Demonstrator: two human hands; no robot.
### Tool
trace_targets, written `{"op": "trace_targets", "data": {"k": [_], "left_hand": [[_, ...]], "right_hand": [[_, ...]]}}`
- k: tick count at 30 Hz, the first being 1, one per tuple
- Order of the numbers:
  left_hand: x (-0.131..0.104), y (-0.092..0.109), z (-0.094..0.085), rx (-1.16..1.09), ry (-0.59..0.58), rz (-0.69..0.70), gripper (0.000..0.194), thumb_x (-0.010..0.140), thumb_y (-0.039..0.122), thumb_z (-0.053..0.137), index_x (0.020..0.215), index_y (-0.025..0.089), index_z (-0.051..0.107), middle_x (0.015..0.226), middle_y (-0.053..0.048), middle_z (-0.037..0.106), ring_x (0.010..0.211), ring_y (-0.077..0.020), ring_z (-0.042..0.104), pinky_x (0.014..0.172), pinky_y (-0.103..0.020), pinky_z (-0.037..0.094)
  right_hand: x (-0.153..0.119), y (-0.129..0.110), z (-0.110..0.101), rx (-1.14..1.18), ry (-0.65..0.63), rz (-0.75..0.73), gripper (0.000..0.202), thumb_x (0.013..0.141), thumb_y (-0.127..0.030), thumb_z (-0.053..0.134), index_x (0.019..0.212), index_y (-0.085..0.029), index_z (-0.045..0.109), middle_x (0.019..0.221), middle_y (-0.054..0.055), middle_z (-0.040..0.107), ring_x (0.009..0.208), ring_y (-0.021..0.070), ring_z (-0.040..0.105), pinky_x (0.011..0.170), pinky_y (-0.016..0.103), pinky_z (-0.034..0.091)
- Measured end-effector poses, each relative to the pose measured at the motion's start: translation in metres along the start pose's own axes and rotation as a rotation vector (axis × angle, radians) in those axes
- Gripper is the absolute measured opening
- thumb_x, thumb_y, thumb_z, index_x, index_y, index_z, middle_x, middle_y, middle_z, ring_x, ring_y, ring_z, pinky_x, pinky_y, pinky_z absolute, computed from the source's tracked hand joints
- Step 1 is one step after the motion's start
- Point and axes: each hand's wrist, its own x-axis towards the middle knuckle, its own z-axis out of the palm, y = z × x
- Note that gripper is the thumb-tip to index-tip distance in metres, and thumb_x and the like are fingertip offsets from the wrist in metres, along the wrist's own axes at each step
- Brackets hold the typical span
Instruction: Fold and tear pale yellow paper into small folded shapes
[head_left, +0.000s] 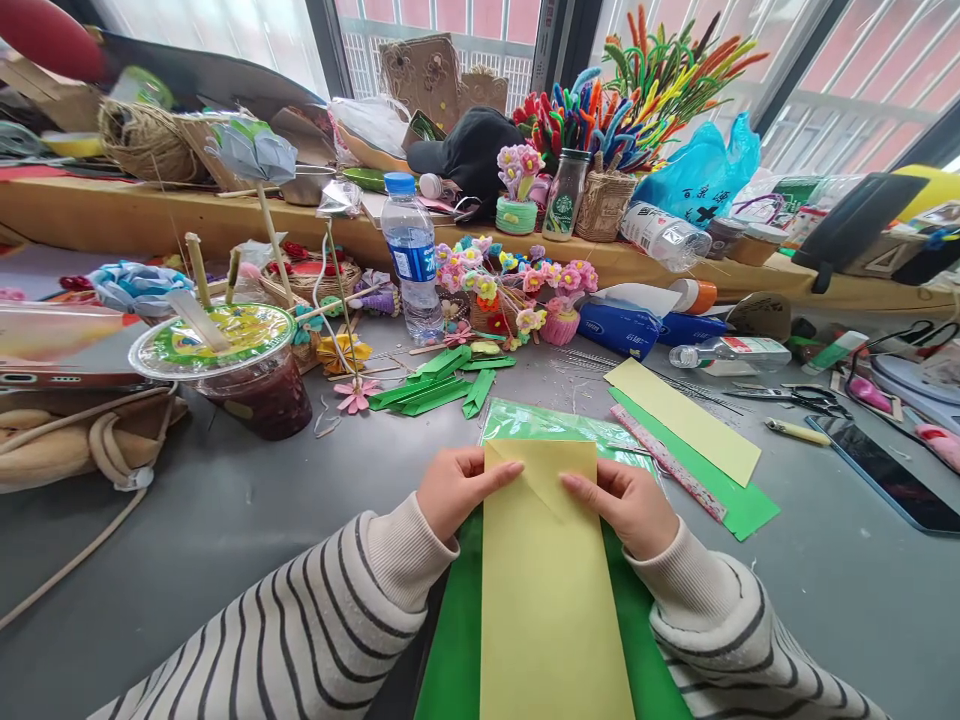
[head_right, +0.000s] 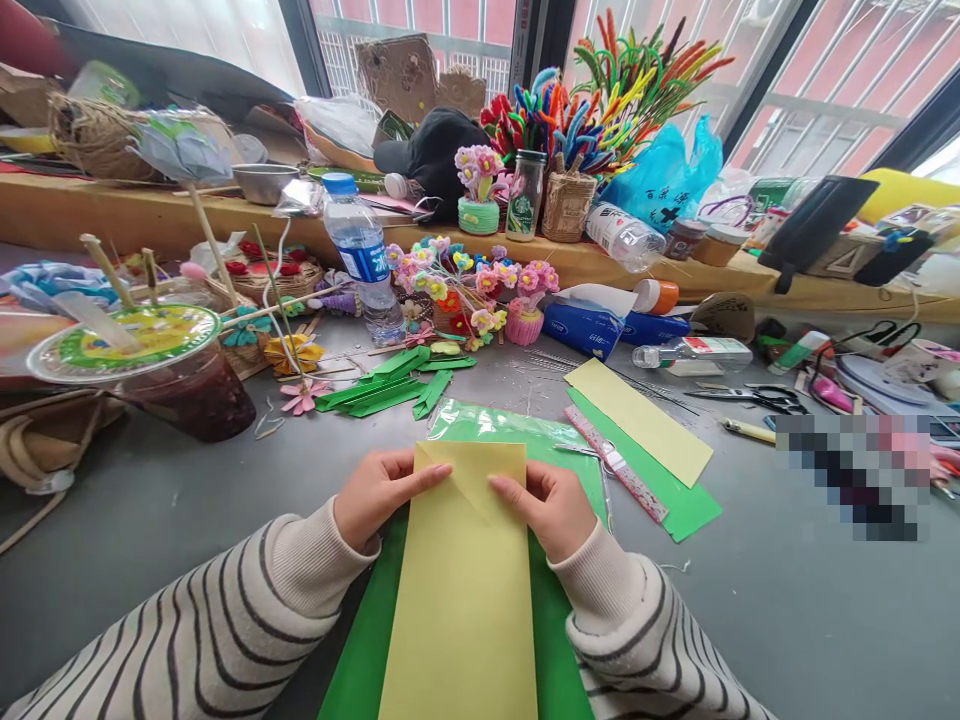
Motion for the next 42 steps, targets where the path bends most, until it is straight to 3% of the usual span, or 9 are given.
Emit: {"op": "trace_targets", "data": {"k": [6,19,32,38,42], "left_hand": [[0.000,-0.002,-0.001,0.041,-0.014,0.010,0.031,0.060,0.037,0.062,0.074,0.009,0.064,0.072,-0.007,0.063,0.064,-0.0159,0.056,0.056,-0.024,0.045],[0.000,-0.005,-0.003,0.027,-0.032,0.009,0.028,0.060,0.036,0.062,0.071,0.010,0.063,0.066,-0.003,0.062,0.060,-0.0128,0.054,0.053,-0.021,0.044],[0.000,-0.005,-0.002,0.068,-0.052,0.054,0.024,0.062,0.034,0.061,0.070,0.012,0.064,0.065,-0.002,0.062,0.060,-0.0122,0.054,0.053,-0.020,0.043],[0.000,-0.005,-0.003,0.034,-0.075,0.043,0.023,0.061,0.031,0.062,0.073,0.011,0.061,0.069,-0.002,0.062,0.062,-0.0121,0.055,0.056,-0.020,0.044],[-0.001,0.010,-0.008,0.073,-0.129,0.095,0.029,0.060,0.027,0.063,0.084,0.011,0.057,0.079,-0.006,0.062,0.069,-0.0143,0.057,0.061,-0.023,0.046]], "right_hand": [[-0.001,0.000,0.001,-0.029,0.006,0.003,0.027,0.058,-0.039,0.062,0.070,-0.014,0.064,0.067,0.003,0.064,0.058,0.0146,0.055,0.050,0.024,0.044],[0.003,-0.001,-0.006,0.135,0.091,0.009,0.021,0.060,-0.034,0.063,0.064,-0.014,0.061,0.056,-0.002,0.056,0.052,0.0080,0.048,0.049,0.018,0.042],[0.000,-0.001,-0.003,0.138,0.173,-0.050,0.016,0.058,-0.030,0.066,0.056,-0.016,0.059,0.052,-0.004,0.055,0.051,0.0068,0.047,0.049,0.017,0.039],[-0.001,-0.002,-0.005,0.057,0.152,-0.063,0.016,0.060,-0.031,0.064,0.058,-0.017,0.058,0.054,-0.003,0.055,0.053,0.0076,0.047,0.050,0.017,0.039],[-0.002,-0.005,-0.005,-0.095,0.139,-0.098,0.020,0.062,-0.036,0.060,0.059,-0.016,0.058,0.054,-0.002,0.054,0.052,0.0094,0.046,0.048,0.020,0.038]]}}
